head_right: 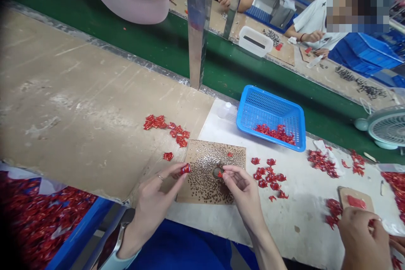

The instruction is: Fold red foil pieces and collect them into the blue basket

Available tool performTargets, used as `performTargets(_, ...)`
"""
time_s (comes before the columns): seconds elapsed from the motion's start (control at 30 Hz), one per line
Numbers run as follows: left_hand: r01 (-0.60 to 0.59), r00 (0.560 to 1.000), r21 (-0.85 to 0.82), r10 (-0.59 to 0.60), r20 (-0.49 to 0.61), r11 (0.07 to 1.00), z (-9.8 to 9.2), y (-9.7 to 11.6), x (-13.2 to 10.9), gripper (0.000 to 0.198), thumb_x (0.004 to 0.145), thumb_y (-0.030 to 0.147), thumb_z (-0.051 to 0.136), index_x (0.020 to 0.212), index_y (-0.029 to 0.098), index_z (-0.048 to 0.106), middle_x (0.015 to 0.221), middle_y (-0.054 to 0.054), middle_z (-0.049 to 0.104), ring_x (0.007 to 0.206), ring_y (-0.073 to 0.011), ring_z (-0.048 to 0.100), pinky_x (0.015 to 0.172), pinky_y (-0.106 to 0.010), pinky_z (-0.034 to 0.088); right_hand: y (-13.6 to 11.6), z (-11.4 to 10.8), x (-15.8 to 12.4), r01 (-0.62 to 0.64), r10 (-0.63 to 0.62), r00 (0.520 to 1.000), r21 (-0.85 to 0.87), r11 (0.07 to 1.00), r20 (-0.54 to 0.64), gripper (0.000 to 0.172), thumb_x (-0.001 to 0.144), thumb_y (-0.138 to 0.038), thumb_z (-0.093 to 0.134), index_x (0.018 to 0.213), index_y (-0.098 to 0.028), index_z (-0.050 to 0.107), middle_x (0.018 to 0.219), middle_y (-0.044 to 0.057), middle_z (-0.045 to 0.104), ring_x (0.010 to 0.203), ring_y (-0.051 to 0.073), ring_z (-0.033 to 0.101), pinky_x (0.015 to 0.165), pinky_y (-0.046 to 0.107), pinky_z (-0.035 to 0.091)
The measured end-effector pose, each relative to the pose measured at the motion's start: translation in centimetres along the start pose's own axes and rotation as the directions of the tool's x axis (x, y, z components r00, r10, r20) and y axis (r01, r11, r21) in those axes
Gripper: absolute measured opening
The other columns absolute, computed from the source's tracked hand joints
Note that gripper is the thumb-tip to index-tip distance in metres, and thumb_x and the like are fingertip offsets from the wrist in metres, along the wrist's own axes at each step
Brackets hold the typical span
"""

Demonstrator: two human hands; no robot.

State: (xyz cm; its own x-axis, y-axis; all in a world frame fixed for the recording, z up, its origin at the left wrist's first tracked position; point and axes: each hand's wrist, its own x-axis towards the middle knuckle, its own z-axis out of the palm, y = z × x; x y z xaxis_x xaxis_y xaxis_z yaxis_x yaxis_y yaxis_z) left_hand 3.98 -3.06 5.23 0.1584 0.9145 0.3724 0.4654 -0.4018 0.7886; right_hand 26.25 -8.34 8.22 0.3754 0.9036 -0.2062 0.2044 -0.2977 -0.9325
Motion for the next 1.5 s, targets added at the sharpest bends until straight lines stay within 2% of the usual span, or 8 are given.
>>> performTargets(0.17, 0.031, 0.999, -0.129, -0.025, 0.042, 0.991, 1.0, 2.7, 0.0, 0.007, 0.101, 0.022, 0.065, 0.107, 0.024, 0.066, 0.085, 0.003, 0.078, 0.07, -0.0107, 0.076, 0.07, -0.021, 0.065, -1.4, 0.5, -1.3, -0.068, 0.065, 0.998, 0.207, 0.976, 0.021, 0.031, 0.086, -0.054, 0.087, 0.099, -0.027, 0.081, 0.093, 0.004, 0.077, 0.086, 0.019, 0.07, 0.075, 0.027, 0.058)
performTargets(0.3, 0.047, 0.997, -0.169, -0.037, 0.063, 0.984, 1.4, 3.6, 0.1, 0.005, 0.099, 0.02, 0.064, 0.098, 0.024, 0.063, 0.078, 0.004, 0.075, 0.066, -0.0116, 0.075, 0.064, -0.021, 0.064, -2.4, 1.6, -1.7, -0.034, 0.026, 0.999, 0.234, 0.972, 0.034, 0.024, 0.089, -0.048, 0.085, 0.097, -0.027, 0.079, 0.094, 0.004, 0.077, 0.091, 0.021, 0.072, 0.08, 0.029, 0.06)
performTargets(0.67, 0.059, 0.996, -0.188, -0.045, 0.08, 0.98, 1.5, 3.6, 0.1, 0.008, 0.098, 0.018, 0.065, 0.096, 0.025, 0.062, 0.076, 0.005, 0.074, 0.064, -0.0115, 0.074, 0.062, -0.02, 0.061, -2.9, 3.3, -1.6, 0.047, -0.049, 0.999, 0.181, 0.982, 0.007, 0.026, 0.091, -0.05, 0.083, 0.094, -0.025, 0.078, 0.086, 0.003, 0.074, 0.076, 0.017, 0.067, 0.063, 0.024, 0.057)
performTargets(0.9, 0.026, 0.994, -0.196, -0.005, 0.107, 0.98, 1.3, 3.5, -0.1, 0.008, 0.099, 0.018, 0.064, 0.097, 0.025, 0.064, 0.08, 0.004, 0.075, 0.067, -0.0125, 0.074, 0.066, -0.023, 0.061, -2.8, 3.3, -1.8, 0.078, -0.081, 0.997, 0.153, 0.985, 0.016, 0.026, 0.093, -0.05, 0.081, 0.094, -0.024, 0.077, 0.092, 0.005, 0.076, 0.085, 0.02, 0.074, 0.074, 0.029, 0.064)
performTargets(1.1, 0.005, 0.985, -0.198, 0.03, 0.171, 0.98, 1.4, 3.1, -0.2, 0.012, 0.103, 0.02, 0.06, 0.093, 0.025, 0.063, 0.08, 0.003, 0.074, 0.068, -0.0135, 0.074, 0.067, -0.024, 0.061, -2.4, 3.1, -2.0, 0.032, -0.038, 0.999, 0.151, 0.988, 0.038, 0.03, 0.091, -0.053, 0.081, 0.093, -0.024, 0.076, 0.083, 0.004, 0.074, 0.074, 0.019, 0.071, 0.062, 0.025, 0.059)
performTargets(1.23, -0.004, 0.971, -0.196, 0.051, 0.235, 0.981, 2.4, 3.0, -0.1, 0.007, 0.104, 0.022, 0.058, 0.102, 0.026, 0.063, 0.086, 0.003, 0.076, 0.074, -0.0145, 0.077, 0.069, -0.025, 0.063, -1.3, 3.2, -2.1, 0.047, -0.044, 0.999, 0.092, 0.995, -0.026, 0.036, 0.091, -0.06, 0.078, 0.095, -0.025, 0.074, 0.08, 0.003, 0.073, 0.071, 0.021, 0.072, 0.059, 0.027, 0.06)
performTargets(1.37, -0.017, 0.967, -0.158, 0.057, 0.25, 0.987, 2.4, 2.4, 0.3, 0.02, 0.1, 0.03, 0.066, 0.12, 0.031, 0.064, 0.1, 0.001, 0.079, 0.088, -0.0193, 0.08, 0.077, -0.029, 0.067, 1.0, 0.8, -2.5, 0.049, -0.048, 0.979, 0.004, 0.999, -0.197, 0.037, 0.088, -0.063, 0.078, 0.096, -0.028, 0.074, 0.077, 0.003, 0.073, 0.066, 0.023, 0.074, 0.056, 0.03, 0.061)
performTargets(1.5, 0.026, 0.995, -0.038, -0.022, 0.097, 0.999, 0.3, -0.4, 1.1, 0.012, 0.1, 0.036, 0.065, 0.111, 0.031, 0.068, 0.1, -0.001, 0.078, 0.091, -0.0227, 0.077, 0.082, -0.036, 0.066, 4.6, -5.4, -3.7, -0.031, -0.016, 0.879, -0.091, 0.995, -0.476, 0.038, 0.083, -0.065, 0.079, 0.092, -0.028, 0.071, 0.084, 0.007, 0.078, 0.079, 0.029, 0.079, 0.071, 0.037, 0.066)
